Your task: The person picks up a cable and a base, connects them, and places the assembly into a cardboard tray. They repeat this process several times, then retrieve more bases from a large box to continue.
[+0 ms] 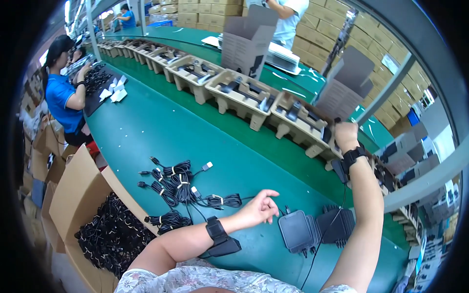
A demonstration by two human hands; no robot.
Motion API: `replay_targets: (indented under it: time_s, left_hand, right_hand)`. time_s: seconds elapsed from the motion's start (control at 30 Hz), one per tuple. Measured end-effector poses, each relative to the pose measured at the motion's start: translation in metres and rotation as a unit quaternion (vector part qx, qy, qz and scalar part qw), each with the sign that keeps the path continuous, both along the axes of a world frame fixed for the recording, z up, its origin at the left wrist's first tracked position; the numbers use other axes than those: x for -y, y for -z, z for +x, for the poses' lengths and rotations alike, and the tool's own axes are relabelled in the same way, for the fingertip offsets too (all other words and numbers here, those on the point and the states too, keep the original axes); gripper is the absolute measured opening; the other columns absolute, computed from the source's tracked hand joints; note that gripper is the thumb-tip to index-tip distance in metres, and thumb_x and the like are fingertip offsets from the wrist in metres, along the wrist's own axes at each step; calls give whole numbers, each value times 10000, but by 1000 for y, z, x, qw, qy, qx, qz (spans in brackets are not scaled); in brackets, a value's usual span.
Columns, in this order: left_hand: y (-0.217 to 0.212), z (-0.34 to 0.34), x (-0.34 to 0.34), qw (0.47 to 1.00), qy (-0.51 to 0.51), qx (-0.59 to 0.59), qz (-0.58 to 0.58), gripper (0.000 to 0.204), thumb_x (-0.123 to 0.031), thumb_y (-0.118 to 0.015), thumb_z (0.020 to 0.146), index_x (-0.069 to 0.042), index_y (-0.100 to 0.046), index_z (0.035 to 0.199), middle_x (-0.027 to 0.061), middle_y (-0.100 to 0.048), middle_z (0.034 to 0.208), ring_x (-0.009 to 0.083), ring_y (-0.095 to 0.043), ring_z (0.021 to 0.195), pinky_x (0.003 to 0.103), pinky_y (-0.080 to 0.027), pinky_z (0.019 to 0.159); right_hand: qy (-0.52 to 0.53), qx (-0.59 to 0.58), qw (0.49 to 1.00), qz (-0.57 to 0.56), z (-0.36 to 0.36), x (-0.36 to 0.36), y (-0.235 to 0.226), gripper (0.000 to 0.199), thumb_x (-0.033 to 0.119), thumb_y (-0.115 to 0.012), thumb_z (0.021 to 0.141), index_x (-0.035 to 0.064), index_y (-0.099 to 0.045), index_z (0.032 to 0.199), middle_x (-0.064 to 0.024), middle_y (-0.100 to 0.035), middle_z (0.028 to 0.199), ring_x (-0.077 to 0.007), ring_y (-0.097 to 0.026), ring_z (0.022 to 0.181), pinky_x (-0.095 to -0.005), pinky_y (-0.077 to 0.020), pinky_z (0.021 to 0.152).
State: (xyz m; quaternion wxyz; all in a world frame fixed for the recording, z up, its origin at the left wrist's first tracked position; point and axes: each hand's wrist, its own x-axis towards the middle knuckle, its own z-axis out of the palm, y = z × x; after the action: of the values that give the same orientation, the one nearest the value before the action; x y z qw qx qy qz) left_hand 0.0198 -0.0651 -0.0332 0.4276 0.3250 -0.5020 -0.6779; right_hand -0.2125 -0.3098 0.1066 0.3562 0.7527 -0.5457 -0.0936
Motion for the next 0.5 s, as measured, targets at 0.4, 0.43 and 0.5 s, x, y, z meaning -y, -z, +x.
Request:
replay_targets:
  time_s: [0.4, 0.43, 0.5]
  left_hand:
    - [6, 3, -1, 999, -22, 20, -20, 433, -62, -501, 886, -21, -286, 1260, 68, -556, 849, 112, -570, 621, 244, -450, 540]
    - [4, 1, 0, 999, -25, 15, -22, 433, -62, -501, 886, -21, -286, 1260, 68, -556, 849, 112, -570, 621, 244, -450, 540]
    - [0, -3, 3, 1000, -10, 7, -26, 434, -51, -491, 886, -21, -277, 1263, 75, -541, 860, 116, -572, 627, 245, -452, 535]
  right_hand:
    - [112, 433, 894, -11, -2, 32, 49, 332, 230, -485, 871, -86, -581, 905, -291, -610, 925, -398, -591, 940, -450, -474, 792]
    - [109, 429, 897, -12, -28, 43, 52, 332, 230, -485, 871, -86, -581, 905, -291, -610, 925, -398, -591, 940, -450, -474, 792]
    - [68, 523, 849, 38, -79, 65, 62, 347, 248, -512, 851, -80, -580, 940, -292, -603, 958, -416, -570, 966, -449, -460, 814]
